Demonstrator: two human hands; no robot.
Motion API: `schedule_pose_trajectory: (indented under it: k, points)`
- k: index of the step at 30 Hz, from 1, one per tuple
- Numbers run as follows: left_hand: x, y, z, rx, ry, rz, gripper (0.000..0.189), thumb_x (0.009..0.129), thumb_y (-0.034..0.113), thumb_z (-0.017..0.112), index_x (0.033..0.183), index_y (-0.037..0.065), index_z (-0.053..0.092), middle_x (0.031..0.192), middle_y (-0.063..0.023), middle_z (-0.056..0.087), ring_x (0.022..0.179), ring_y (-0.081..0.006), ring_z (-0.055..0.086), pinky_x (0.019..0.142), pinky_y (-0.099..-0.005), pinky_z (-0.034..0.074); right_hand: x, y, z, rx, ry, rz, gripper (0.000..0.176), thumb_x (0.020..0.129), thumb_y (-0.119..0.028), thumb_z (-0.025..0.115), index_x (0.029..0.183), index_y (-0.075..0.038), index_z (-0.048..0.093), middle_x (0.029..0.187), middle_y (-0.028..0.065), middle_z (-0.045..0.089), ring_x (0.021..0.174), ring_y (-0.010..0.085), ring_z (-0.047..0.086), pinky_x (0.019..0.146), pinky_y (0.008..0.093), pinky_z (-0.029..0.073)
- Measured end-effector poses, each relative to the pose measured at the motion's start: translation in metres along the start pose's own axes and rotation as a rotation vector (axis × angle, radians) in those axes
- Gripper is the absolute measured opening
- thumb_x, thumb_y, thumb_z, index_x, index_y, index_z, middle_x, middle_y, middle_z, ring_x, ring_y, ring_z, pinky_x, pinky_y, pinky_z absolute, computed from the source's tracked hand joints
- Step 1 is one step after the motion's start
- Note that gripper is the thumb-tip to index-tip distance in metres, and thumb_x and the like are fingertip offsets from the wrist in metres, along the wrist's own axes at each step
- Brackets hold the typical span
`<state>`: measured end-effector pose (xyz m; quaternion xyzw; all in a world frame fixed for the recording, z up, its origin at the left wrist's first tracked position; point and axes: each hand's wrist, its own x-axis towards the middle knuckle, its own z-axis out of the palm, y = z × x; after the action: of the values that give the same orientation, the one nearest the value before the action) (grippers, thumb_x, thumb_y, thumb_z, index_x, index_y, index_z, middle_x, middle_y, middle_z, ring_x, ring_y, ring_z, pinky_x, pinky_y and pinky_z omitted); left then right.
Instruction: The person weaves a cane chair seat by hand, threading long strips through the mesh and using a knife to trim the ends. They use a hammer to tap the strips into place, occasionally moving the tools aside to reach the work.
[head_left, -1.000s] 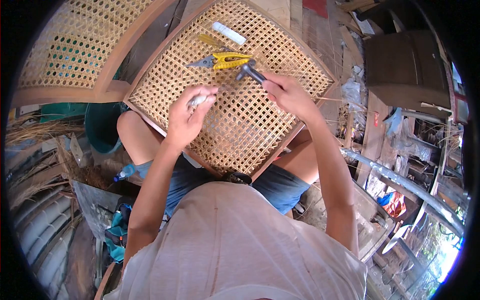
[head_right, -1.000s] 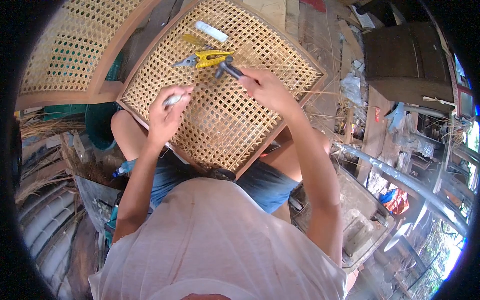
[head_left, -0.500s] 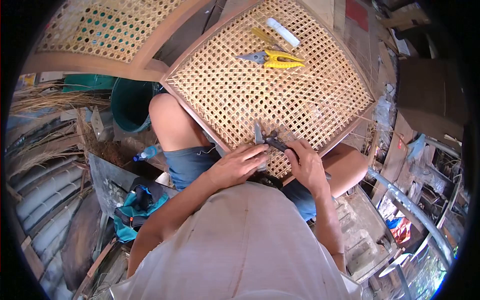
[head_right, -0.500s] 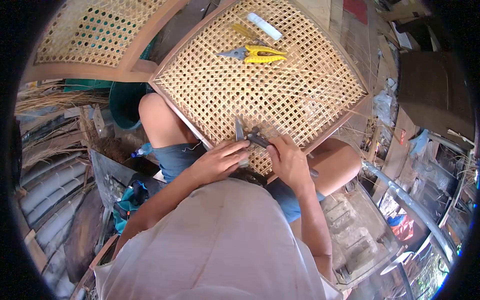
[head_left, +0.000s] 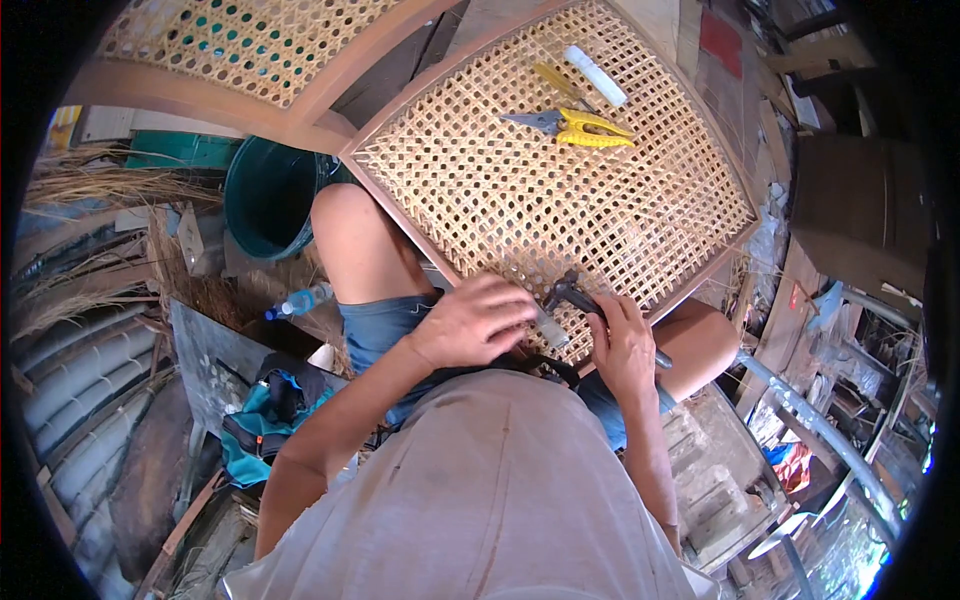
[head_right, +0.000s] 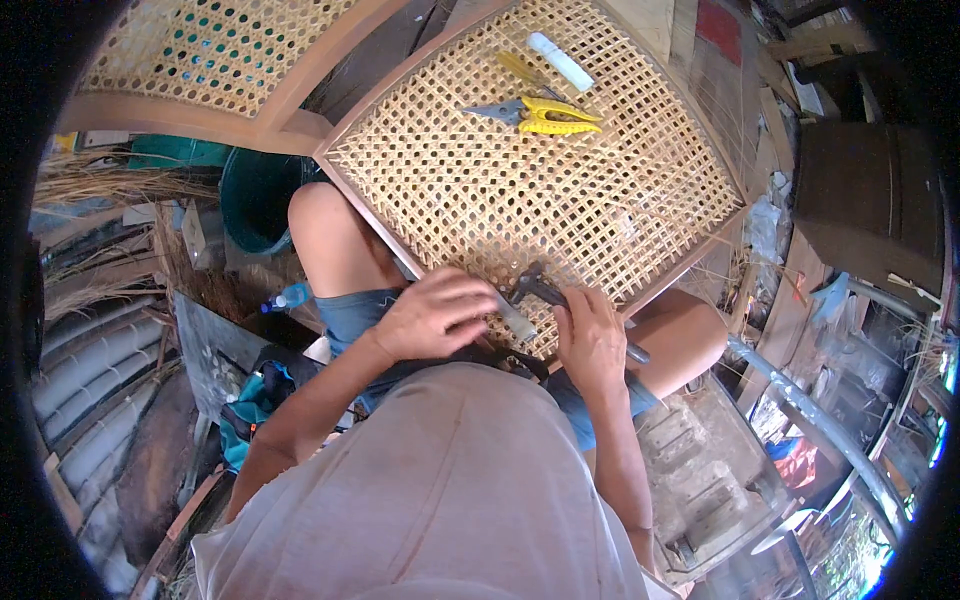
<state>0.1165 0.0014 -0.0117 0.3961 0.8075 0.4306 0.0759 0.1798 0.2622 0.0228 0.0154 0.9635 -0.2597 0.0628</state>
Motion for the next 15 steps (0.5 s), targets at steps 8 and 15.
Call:
schedule_pose_trajectory:
  k: [8, 15]
  points:
    - [0.023, 0.001, 0.048, 0.085, -0.236, 0.111, 0.05, 0.083, 0.023, 0.072, 0.13, 0.008, 0.065, 0.111, -0.0039, 0.065, 0.107, -0.0245, 0.061, 0.092, -0.0391, 0.05, 0.0, 0.022, 0.001, 0.019, 0.113, 0.162, 0.023, 0.101, -0.012, 0.06, 0.121, -0.002, 0.065, 0.104, 0.019, 0.068, 0.094, 0.0388, 0.068, 0.08, 0.044, 0.054]
    - [0.036, 0.017, 0.016, 0.019, -0.269, 0.135, 0.029, 0.091, 0.021, 0.064, 0.117, 0.007, 0.066, 0.106, -0.0044, 0.063, 0.102, -0.0245, 0.063, 0.086, -0.0412, 0.052, 0.014, 0.024, -0.013, 0.812, -0.029, 0.617, 0.023, 0.104, -0.019, 0.062, 0.115, 0.001, 0.067, 0.073, -0.0037, 0.054, 0.062, 0.0024, 0.045, 0.054, 0.0201, 0.034]
